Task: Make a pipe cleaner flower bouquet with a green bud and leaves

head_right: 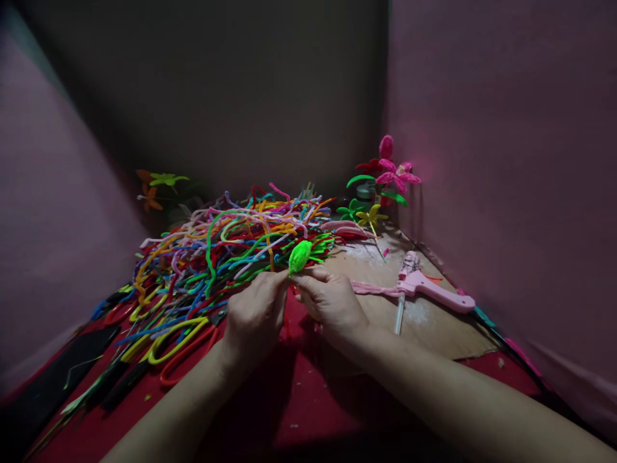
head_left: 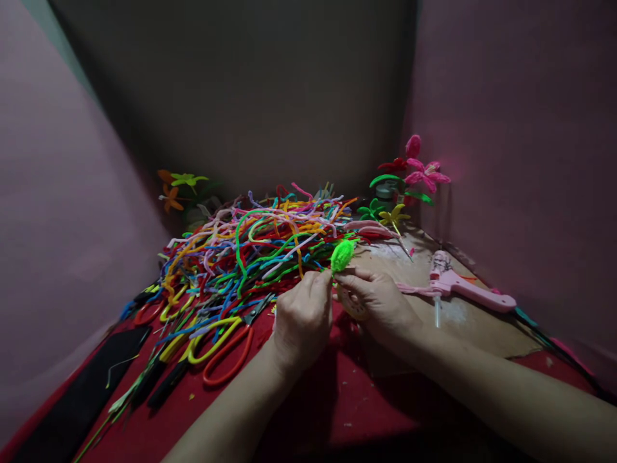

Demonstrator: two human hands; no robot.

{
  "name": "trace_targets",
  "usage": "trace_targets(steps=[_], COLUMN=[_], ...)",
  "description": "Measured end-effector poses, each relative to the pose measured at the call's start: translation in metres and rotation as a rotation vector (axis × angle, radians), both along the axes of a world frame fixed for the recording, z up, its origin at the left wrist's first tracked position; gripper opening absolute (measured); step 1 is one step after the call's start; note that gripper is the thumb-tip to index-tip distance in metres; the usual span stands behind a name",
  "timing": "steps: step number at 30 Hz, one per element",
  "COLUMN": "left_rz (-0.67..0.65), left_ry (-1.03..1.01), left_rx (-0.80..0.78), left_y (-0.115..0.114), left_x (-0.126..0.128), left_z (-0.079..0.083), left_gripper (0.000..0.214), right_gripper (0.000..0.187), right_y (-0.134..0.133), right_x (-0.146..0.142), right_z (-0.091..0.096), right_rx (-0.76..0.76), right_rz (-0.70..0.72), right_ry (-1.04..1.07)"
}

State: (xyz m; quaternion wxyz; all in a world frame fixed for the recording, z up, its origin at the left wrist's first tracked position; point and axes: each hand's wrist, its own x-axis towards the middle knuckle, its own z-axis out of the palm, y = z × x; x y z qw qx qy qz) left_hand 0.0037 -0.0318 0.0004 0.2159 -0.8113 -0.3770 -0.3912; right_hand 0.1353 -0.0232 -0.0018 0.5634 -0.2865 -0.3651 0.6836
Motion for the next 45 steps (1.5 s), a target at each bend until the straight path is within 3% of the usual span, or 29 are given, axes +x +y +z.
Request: trace_targets(steps=[4, 8, 12, 16, 20, 22, 24, 27, 31, 34, 37, 42, 45], left_rz=[-0.040, -0.088, -0.173, -0.379, -0.550, -0.561, -0.481, -0.284, -0.123, -0.055, -0.088, -0.242, -0.377], left_ry=[-0.110, -0.282, -0.642, -1.059, -1.187, -1.132, -1.051, -0.838, -0.346, -0.152, -0.266, -0.801, -1.028], left_rx=[-0.006, -0.146, -0.609, -1.129, -1.403, -1.421, -1.337, -0.970, -0.372, -0.189, -0.295, -0.929, -1.181], left_y=[-0.003, -0.006, -0.010, -0.010, -0.004, -0.002, -0.002, -0.004, -0.004, -0.001, -0.002, -0.010, -0.010], left_x=[0.000, 0.002, 0.003, 0.001, -0.004, -0.004, -0.002, 0.004, 0.003, 0.000, 0.000, 0.005, 0.003], left_z=[0.010, 0.013, 0.017, 0.026, 0.030, 0.028, 0.025, 0.016, 0.002, -0.002, 0.005, 0.026, 0.031], left_gripper=[0.015, 0.012, 0.012, 0.014, 0.017, 0.019, 0.020, 0.018, 0.018, 0.017, 0.013, 0.012, 0.014], right_gripper=[0.009, 0.010, 0.013, 0.014, 0.013, 0.012, 0.015, 0.016, 0.015, 0.014, 0.011, 0.008, 0.014], right_y=[-0.005, -0.005, -0.001, 0.000, -0.002, -0.003, -0.003, -0.002, -0.001, 0.000, -0.001, -0.003, -0.001], right_x=[0.000, 0.000, 0.000, 0.001, 0.003, 0.003, 0.002, -0.001, -0.002, -0.001, 0.001, 0.005, 0.007], right_z=[0.006, 0.004, 0.000, -0.002, 0.001, 0.004, 0.005, 0.004, -0.001, -0.003, -0.002, 0.003, 0.002], right_rx=[0.117, 0.120, 0.124, 0.069, 0.071, 0.076, 0.050, 0.004, 0.045, 0.119, 0.216, 0.269, 0.265], right_rz=[-0.017, -0.008, 0.040, 0.130, 0.204, 0.202, 0.177, 0.103, 0.027, -0.040, -0.092, -0.071, -0.023], right_ry=[-0.047, -0.046, 0.005, 0.071, 0.097, 0.091, 0.076, 0.099, 0.109, 0.008, -0.102, -0.157, -0.107])
